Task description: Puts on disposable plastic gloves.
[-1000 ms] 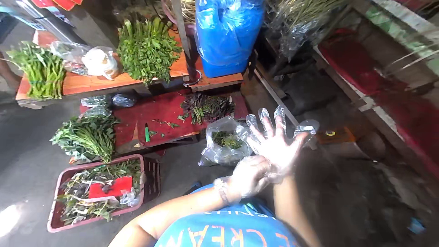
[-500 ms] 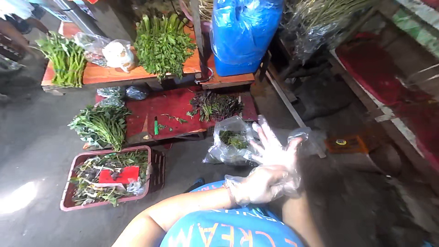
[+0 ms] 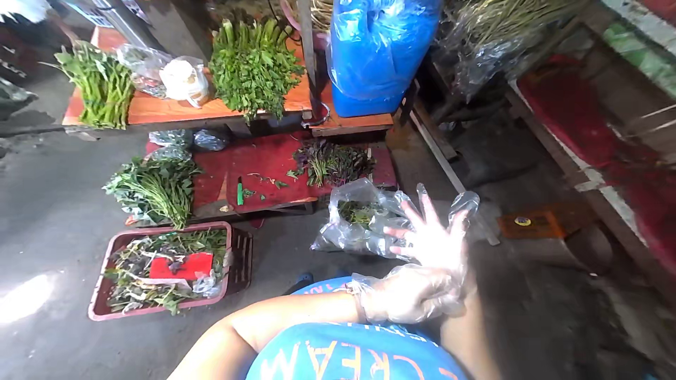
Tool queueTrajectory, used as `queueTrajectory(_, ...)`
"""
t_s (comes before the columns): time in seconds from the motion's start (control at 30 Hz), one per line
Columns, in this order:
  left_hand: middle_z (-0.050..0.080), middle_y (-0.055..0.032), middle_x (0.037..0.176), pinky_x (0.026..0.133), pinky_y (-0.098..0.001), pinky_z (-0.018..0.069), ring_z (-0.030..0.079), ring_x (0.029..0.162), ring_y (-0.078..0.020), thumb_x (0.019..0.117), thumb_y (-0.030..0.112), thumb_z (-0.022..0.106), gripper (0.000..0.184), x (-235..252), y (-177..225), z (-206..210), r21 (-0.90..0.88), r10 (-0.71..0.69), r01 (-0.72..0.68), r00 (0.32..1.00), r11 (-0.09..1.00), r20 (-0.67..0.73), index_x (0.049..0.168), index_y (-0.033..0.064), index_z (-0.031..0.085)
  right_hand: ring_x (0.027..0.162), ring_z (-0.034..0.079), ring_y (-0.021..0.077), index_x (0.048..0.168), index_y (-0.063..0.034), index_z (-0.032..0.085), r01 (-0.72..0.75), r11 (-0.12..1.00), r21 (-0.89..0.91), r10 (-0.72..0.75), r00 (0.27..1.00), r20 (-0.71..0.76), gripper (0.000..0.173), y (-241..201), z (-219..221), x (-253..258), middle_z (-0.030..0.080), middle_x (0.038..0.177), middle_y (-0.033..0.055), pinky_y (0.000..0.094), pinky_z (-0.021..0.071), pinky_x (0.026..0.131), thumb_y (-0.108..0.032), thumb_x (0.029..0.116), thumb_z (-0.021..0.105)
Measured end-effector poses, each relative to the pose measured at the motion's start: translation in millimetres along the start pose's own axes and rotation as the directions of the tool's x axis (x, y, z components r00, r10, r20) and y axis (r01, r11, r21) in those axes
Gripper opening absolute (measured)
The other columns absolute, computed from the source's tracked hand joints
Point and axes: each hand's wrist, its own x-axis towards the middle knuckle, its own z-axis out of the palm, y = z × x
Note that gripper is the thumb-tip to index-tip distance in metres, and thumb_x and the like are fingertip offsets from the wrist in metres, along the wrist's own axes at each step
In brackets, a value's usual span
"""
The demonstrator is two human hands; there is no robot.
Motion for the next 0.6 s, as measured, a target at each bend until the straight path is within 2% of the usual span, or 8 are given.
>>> queueTrajectory(0.07,0.069,-0.0212,0.099,0.087,-0.0367,0.0549,0.068,0.094,-0.0256,0.0984,0.018,0.064,0.027,-5.9,-3.5,-1.4,-0.022,0.041,-0.042,0.997,0.999,-0.059,0.101,-0.0083,0.067,0.132,0.055,0.0425,0.163,-0.0354,-0.01,0.066,0.996,0.062,-0.065,0.998,-0.014,0.096,1.7,-4.3,-4.9,0.024,0.167,0.0167,0.0561,0.0588,0.081,-0.09,0.0847,0.002)
queueTrajectory(0.13,0.07,-0.0151,0.1,0.089,-0.031,0.0549,0.067,0.096,-0.0172,0.0986,0.032,0.065,0.036,-16.2,-10.3,-9.0,0.01,0.06,-0.06,0.954,0.998,-0.293,0.101,-0.003,0.068,0.133,0.054,0.0428,0.164,-0.0357,-0.007,0.178,0.975,0.133,-0.175,0.984,-0.037,0.096,0.7,-12.4,-9.7,0.025,0.167,0.0157,0.0574,0.0597,0.081,-0.09,0.0853,0.004)
queueTrajectory(0.23,0.065,-0.0154,0.104,0.085,-0.0281,0.0539,0.064,0.094,-0.0115,0.099,0.028,0.059,0.039,-19.5,-16.6,-39.2,-0.073,-0.259,0.268,0.767,0.961,-0.587,0.11,-0.0096,0.062,0.127,0.059,0.0422,0.165,-0.0318,-0.002,0.235,0.957,0.172,-0.229,0.972,-0.051,0.106,-5.8,-22.8,-16.1,0.035,0.163,0.0142,0.0566,0.0608,0.076,-0.095,0.081,0.014)
queueTrajectory(0.3,0.065,-0.0165,0.113,0.088,-0.0304,0.0532,0.063,0.097,-0.013,0.1003,0.027,0.057,0.045,-14.3,-21.1,-60.8,-0.207,-0.542,0.508,0.709,0.836,-0.45,0.126,-0.0098,0.057,0.129,0.058,0.0428,0.165,-0.0337,-0.002,0.217,0.958,0.188,-0.216,0.976,-0.03,0.107,-8.7,-24.1,-19.0,0.035,0.163,0.0134,0.0582,0.0604,0.078,-0.096,0.0788,0.014)
queueTrajectory(0.33,0.066,-0.0136,0.109,0.087,-0.0291,0.0535,0.063,0.094,-0.0109,0.1007,0.026,0.059,0.042,-12.8,-25.0,-66.2,-0.236,-0.602,0.555,0.718,0.798,-0.348,0.125,-0.0084,0.059,0.129,0.059,0.0423,0.165,-0.0337,-0.002,0.213,0.958,0.192,-0.215,0.977,-0.013,0.108,-9.6,-22.9,-19.9,0.035,0.163,0.013,0.058,0.0603,0.079,-0.097,0.0784,0.014)
queueTrajectory(0.43,0.061,0.0016,0.078,0.07,-0.0204,0.0481,0.056,0.072,0.0001,0.0983,0.017,0.062,0.02,-10.2,-33.0,-67.0,-0.169,-0.537,0.51,0.814,0.843,-0.222,0.092,-0.0017,0.066,0.127,0.061,0.0395,0.165,-0.0338,-0.001,0.19,0.969,0.158,-0.204,0.976,0.079,0.114,-11.0,-19.7,-21.1,0.035,0.164,0.0108,0.0552,0.0616,0.079,-0.099,0.0744,0.024)
queueTrajectory(0.5,0.066,-0.0025,0.086,0.077,-0.0223,0.0501,0.059,0.079,-0.0017,0.0998,0.016,0.059,0.023,-9.4,-29.7,-66.6,-0.125,-0.494,0.478,0.842,0.869,-0.217,0.094,-0.0028,0.07,0.128,0.06,0.0371,0.165,-0.0352,0.003,0.151,0.982,0.115,-0.168,0.973,0.16,0.124,-10.5,-24.2,-22.0,0.035,0.165,0.0076,0.0565,0.0613,0.08,-0.101,0.0661,0.037)
queueTrajectory(0.6,0.065,-0.0065,0.093,0.08,-0.0226,0.0494,0.059,0.084,-0.0038,0.1005,0.017,0.057,0.025,-12.1,-29.6,-54.8,-0.102,-0.474,0.466,0.828,0.879,-0.299,0.097,-0.0045,0.069,0.128,0.061,0.0352,0.165,-0.035,0.003,0.145,0.984,0.101,-0.163,0.964,0.209,0.127,-9.4,-30.3,-22.6,0.034,0.165,0.0074,0.0541,0.0622,0.079,-0.102,0.0633,0.039)
